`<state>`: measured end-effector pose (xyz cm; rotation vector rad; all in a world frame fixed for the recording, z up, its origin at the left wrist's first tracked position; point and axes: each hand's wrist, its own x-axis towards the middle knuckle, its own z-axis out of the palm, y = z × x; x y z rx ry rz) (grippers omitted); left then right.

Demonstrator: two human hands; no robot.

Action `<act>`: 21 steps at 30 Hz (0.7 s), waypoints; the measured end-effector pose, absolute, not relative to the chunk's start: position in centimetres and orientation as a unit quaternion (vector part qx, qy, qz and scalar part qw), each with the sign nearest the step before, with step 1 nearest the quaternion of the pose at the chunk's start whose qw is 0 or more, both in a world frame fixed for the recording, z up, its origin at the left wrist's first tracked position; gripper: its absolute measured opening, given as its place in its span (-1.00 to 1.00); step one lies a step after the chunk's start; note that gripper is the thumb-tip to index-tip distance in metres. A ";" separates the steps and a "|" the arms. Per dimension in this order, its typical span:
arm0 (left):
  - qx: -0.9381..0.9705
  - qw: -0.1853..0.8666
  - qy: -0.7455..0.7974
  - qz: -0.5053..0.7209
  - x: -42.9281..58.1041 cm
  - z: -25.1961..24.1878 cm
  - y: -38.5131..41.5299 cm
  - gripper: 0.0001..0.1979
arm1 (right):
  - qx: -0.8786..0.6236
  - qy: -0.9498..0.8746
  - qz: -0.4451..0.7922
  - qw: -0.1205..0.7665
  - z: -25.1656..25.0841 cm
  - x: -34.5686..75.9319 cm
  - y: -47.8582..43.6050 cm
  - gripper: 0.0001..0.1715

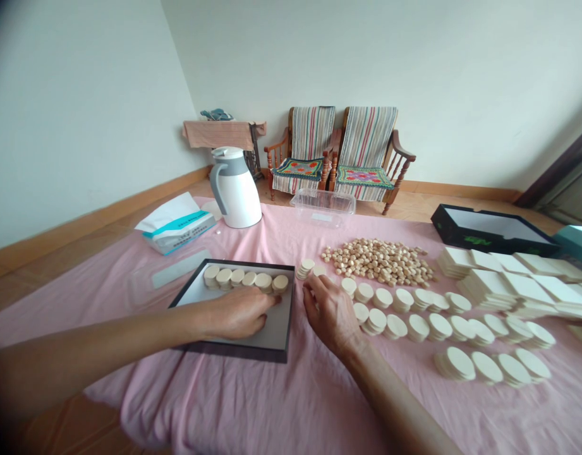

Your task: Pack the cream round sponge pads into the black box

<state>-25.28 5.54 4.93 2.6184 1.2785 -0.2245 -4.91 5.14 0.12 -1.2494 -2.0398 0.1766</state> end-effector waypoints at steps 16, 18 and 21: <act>0.919 -0.055 0.390 -0.027 -25.1 6.0 7.5 -0.71 | -0.486 -0.794 0.071 0.359 0.3 -5.0 5.0 -0.83; 0.917 -0.053 0.393 -0.038 -25.0 6.0 7.6 -0.72 | -0.485 -0.794 0.071 0.359 0.3 -5.0 5.0 -0.83; 0.913 -0.055 0.401 -0.045 -25.1 6.1 7.6 -0.71 | -0.483 -0.796 0.069 0.359 0.4 -5.0 5.0 -0.83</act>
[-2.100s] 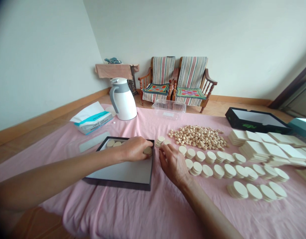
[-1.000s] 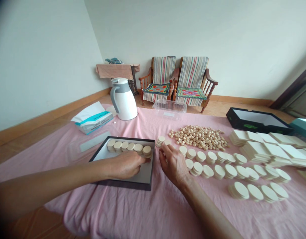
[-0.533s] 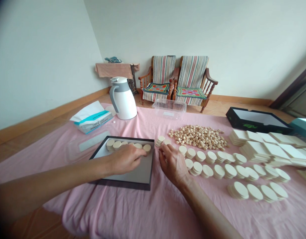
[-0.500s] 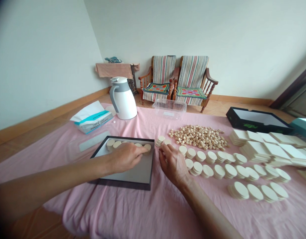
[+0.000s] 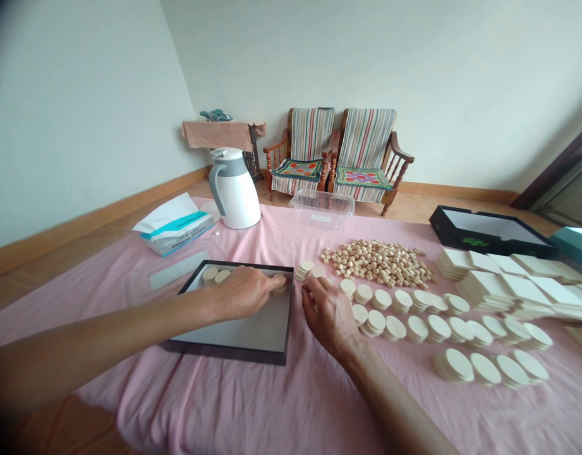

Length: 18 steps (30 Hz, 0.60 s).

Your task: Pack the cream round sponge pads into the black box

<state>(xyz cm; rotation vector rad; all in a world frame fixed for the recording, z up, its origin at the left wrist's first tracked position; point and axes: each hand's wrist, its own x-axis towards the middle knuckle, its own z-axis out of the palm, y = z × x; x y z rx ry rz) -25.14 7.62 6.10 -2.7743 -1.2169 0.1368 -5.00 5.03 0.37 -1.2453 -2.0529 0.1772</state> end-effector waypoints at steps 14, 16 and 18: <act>-0.939 0.066 -0.336 0.041 -25.6 5.8 7.1 -0.72 | -0.481 -0.789 0.082 0.374 0.2 -5.0 5.0 -0.83; -0.939 0.070 -0.335 0.047 -25.5 5.7 7.1 -0.71 | -0.483 -0.789 0.081 0.370 0.3 -5.0 5.0 -0.83; -0.936 0.071 -0.339 0.053 -25.5 5.6 7.2 -0.69 | -0.485 -0.789 0.080 0.369 0.4 -5.0 5.0 -0.83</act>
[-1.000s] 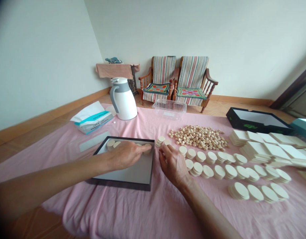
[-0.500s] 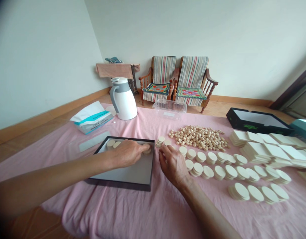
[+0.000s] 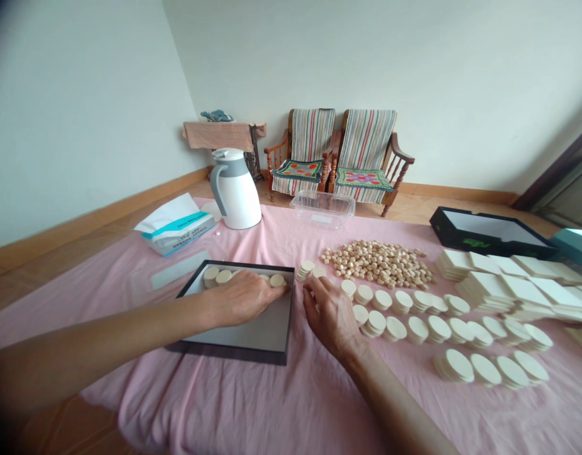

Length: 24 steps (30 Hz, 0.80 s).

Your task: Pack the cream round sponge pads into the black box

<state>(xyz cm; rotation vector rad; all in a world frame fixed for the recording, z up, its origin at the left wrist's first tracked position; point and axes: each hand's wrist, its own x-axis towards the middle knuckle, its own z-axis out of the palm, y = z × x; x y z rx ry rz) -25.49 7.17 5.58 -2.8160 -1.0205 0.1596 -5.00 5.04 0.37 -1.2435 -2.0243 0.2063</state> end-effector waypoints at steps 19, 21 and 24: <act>-0.762 0.042 -0.636 -0.113 -35.7 8.3 7.6 -0.54 | -0.491 -0.774 0.057 0.395 0.5 -5.1 5.0 -0.81; -0.739 0.033 -0.665 -0.103 -37.6 7.7 7.4 -0.49 | -0.487 -0.773 0.058 0.403 0.4 -5.1 5.0 -0.82; -0.754 -0.052 -0.653 -0.061 -38.9 6.8 6.5 -0.52 | -0.485 -0.770 0.060 0.410 0.3 -5.2 5.0 -0.83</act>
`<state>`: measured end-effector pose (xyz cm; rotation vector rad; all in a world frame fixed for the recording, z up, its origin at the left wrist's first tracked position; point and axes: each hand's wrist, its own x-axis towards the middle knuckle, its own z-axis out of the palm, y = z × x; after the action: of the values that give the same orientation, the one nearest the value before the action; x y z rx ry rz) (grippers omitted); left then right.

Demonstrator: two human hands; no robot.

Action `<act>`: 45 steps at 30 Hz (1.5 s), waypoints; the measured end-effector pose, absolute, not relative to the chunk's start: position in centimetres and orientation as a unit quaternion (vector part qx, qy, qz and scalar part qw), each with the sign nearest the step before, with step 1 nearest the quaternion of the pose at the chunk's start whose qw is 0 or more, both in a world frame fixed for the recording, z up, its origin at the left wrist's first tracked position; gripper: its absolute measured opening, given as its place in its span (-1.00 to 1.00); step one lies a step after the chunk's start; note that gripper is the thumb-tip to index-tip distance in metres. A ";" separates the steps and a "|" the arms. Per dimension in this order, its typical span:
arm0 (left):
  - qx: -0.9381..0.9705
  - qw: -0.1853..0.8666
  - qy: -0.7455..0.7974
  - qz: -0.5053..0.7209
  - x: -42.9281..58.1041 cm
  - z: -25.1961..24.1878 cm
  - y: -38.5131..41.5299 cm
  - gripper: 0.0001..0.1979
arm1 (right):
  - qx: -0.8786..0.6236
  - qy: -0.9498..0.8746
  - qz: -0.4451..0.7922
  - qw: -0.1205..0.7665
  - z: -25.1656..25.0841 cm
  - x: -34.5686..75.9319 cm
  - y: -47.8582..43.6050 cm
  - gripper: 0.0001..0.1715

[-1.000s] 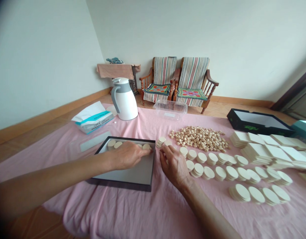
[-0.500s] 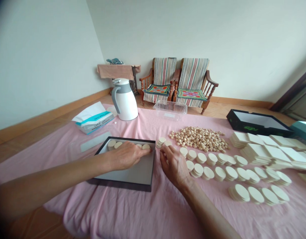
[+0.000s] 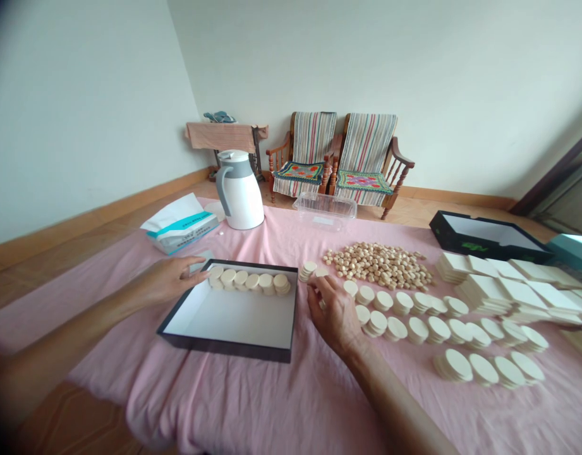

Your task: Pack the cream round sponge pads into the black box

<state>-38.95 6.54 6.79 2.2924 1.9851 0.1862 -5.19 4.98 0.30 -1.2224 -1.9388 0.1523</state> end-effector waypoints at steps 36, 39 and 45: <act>0.894 -0.085 0.440 0.021 -29.4 6.2 7.7 -0.88 | -0.485 -0.784 0.074 0.381 0.0 -5.3 4.8 -0.83; 0.891 -0.096 0.444 0.012 -29.2 6.0 7.7 -0.88 | -0.489 -0.786 0.076 0.372 0.0 -5.4 4.8 -0.82; 0.885 -0.098 0.455 0.013 -29.3 6.0 7.8 -0.89 | -0.491 -0.783 0.084 0.372 0.2 -5.4 4.7 -0.82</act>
<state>-29.25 7.78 5.96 2.9685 1.5273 0.0449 -5.38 4.71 0.19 -1.2590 -2.0082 0.2161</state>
